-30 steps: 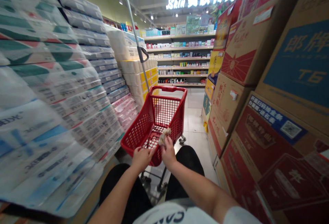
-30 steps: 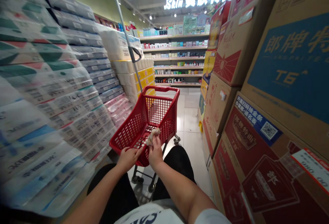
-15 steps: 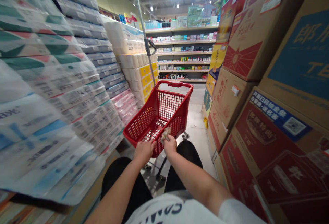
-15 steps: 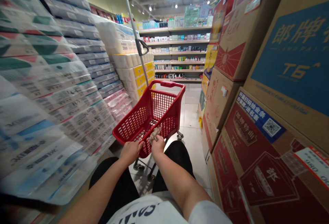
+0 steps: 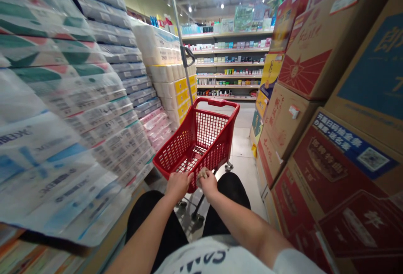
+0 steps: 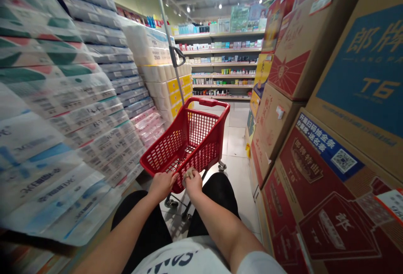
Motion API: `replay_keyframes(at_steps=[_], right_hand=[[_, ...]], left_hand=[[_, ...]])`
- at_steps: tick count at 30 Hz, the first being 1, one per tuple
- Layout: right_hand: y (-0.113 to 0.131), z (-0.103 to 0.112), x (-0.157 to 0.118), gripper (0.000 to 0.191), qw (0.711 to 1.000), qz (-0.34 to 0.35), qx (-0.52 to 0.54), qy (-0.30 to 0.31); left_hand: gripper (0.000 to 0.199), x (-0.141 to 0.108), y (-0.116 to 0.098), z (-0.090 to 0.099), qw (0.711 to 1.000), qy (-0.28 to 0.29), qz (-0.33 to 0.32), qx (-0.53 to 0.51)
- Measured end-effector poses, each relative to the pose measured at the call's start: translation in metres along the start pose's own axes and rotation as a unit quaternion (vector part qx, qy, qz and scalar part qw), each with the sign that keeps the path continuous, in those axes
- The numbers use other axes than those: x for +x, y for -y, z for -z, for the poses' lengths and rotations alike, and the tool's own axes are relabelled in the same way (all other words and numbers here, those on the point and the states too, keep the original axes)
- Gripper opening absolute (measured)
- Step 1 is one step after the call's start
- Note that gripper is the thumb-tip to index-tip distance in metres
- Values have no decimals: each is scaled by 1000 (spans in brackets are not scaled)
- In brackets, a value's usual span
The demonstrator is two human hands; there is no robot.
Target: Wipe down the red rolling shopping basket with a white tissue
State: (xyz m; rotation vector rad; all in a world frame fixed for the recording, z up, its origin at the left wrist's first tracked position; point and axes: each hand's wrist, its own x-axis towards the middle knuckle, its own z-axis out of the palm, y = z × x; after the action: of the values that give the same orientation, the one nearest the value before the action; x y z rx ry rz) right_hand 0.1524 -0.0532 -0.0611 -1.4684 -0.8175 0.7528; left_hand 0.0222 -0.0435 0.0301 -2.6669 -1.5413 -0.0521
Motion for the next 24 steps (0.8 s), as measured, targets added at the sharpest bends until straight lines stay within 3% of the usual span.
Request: replay_keyframes(at_steps=[3, 9, 13, 17, 21, 24], right_hand=[[5, -4, -2, 17, 999, 36, -8, 14], [6, 0, -5, 15, 998, 41, -22, 52], [5, -2, -8, 16, 994, 92, -38, 51], [4, -5, -12, 20, 994, 71, -33, 78], [6, -5, -13, 21, 991, 118, -33, 52], [8, -4, -10, 23, 991, 116, -52, 52]], left_hand=[[53, 0, 2, -1, 1000, -10, -2, -2], [48, -1, 5, -3, 1000, -2, -8, -22], [49, -2, 2, 0, 1000, -7, 3, -6], [51, -2, -1, 3, 1000, 4, 4, 7], [51, -2, 0, 3, 1000, -4, 12, 2], [50, -1, 1, 2, 1000, -1, 13, -2]])
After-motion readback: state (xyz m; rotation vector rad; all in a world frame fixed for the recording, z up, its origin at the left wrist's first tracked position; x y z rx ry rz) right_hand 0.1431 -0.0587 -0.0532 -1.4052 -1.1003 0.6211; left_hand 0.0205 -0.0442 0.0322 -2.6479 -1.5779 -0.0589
